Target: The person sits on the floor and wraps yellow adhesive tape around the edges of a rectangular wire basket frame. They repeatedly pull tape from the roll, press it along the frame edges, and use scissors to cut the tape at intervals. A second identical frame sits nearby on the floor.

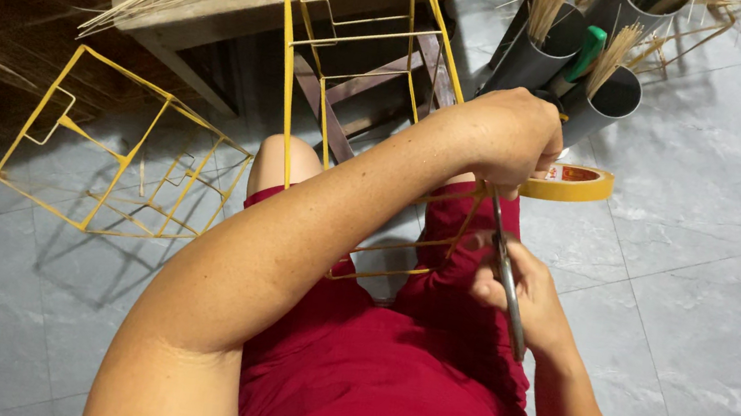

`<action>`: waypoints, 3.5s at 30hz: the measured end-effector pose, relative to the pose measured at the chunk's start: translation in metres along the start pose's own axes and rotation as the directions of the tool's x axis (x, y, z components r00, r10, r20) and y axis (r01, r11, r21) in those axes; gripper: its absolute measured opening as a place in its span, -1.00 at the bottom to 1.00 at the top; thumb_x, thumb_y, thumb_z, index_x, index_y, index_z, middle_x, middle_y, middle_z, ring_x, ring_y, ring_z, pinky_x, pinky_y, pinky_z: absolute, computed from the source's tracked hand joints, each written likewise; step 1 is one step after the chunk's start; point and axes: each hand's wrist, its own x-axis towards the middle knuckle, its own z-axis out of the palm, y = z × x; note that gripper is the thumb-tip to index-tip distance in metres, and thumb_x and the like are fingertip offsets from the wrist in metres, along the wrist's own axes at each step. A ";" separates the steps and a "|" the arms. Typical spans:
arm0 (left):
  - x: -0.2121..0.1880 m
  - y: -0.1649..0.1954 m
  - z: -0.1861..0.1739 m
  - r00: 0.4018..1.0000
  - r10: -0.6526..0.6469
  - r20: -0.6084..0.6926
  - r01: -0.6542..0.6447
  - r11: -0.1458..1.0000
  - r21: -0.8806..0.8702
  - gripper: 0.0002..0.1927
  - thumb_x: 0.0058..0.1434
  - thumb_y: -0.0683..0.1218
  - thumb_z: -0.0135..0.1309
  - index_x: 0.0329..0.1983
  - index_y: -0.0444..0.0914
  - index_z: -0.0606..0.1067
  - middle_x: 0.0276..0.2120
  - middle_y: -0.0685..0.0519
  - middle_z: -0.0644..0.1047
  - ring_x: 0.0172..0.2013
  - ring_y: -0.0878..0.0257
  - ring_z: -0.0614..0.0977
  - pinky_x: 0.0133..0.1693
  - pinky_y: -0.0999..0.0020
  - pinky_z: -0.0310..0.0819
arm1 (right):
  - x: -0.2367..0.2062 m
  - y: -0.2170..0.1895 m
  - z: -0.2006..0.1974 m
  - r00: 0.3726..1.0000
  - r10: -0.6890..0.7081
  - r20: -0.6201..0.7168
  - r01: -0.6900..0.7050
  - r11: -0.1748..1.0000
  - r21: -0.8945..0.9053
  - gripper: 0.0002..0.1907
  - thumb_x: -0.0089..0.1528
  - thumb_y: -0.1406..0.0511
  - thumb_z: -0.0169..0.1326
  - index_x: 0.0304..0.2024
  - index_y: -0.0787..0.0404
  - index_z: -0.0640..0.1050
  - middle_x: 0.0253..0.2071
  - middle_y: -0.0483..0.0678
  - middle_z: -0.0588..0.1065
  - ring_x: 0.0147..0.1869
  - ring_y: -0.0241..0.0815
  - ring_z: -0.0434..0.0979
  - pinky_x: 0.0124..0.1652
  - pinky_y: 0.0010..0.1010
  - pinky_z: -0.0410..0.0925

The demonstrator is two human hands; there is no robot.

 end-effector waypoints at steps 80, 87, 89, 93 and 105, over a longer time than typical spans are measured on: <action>-0.253 -0.150 0.045 0.336 -0.869 -0.363 -0.459 0.185 -0.869 -0.81 0.28 -0.20 0.19 -0.06 -0.21 0.52 -0.39 0.06 0.64 -0.55 0.38 0.59 -0.52 0.45 0.49 | 0.053 -0.006 0.116 0.963 -0.261 -0.062 0.264 0.963 0.053 -0.76 0.30 0.47 0.05 0.01 0.22 0.41 -0.16 0.02 0.54 -0.04 -0.15 0.64 -0.11 -0.38 0.50; -0.248 -0.120 0.097 0.372 -0.857 -0.357 -0.333 0.236 -0.913 -0.79 0.25 -0.22 0.21 -0.07 -0.22 0.50 -0.35 0.05 0.63 -0.52 0.32 0.63 -0.50 0.43 0.51 | 0.029 0.012 0.110 0.970 -0.235 -0.062 0.225 0.966 -0.128 -0.78 0.21 0.57 -0.06 -0.16 0.23 0.39 -0.08 0.03 0.61 -0.17 -0.31 0.55 -0.14 -0.48 0.46; -0.248 -0.107 0.110 0.379 -0.862 -0.337 -0.413 0.168 -0.895 -0.77 0.20 -0.25 0.15 -0.09 -0.19 0.48 -0.32 0.07 0.66 -0.52 0.31 0.65 -0.48 0.41 0.58 | 0.023 0.016 0.110 0.969 -0.234 -0.073 0.216 0.957 -0.192 -0.80 0.24 0.58 -0.04 -0.17 0.24 0.37 0.08 0.04 0.64 -0.20 -0.34 0.47 -0.17 -0.52 0.41; -0.253 -0.086 0.132 0.387 -0.781 -0.489 -0.565 0.218 -0.796 -0.75 0.27 -0.29 0.14 -0.03 -0.21 0.44 -0.27 0.09 0.57 -0.35 0.35 0.66 -0.36 0.40 0.65 | 0.008 0.026 0.113 0.963 -0.199 -0.182 0.180 0.977 -0.118 -0.68 0.25 0.57 0.00 0.04 0.25 0.39 0.27 0.06 0.51 -0.12 -0.33 0.39 -0.11 -0.50 0.36; -0.275 -0.050 0.218 0.382 -0.862 -0.332 -0.455 0.137 -0.880 -0.74 0.29 -0.29 0.06 0.04 -0.27 0.48 -0.30 -0.01 0.61 -0.39 0.23 0.68 -0.31 0.40 0.62 | -0.019 0.026 0.095 0.906 -0.312 -0.287 0.313 0.949 -0.045 -0.55 0.31 0.55 -0.02 0.24 0.27 0.30 0.27 0.19 0.45 0.33 -0.07 0.48 0.27 -0.30 0.38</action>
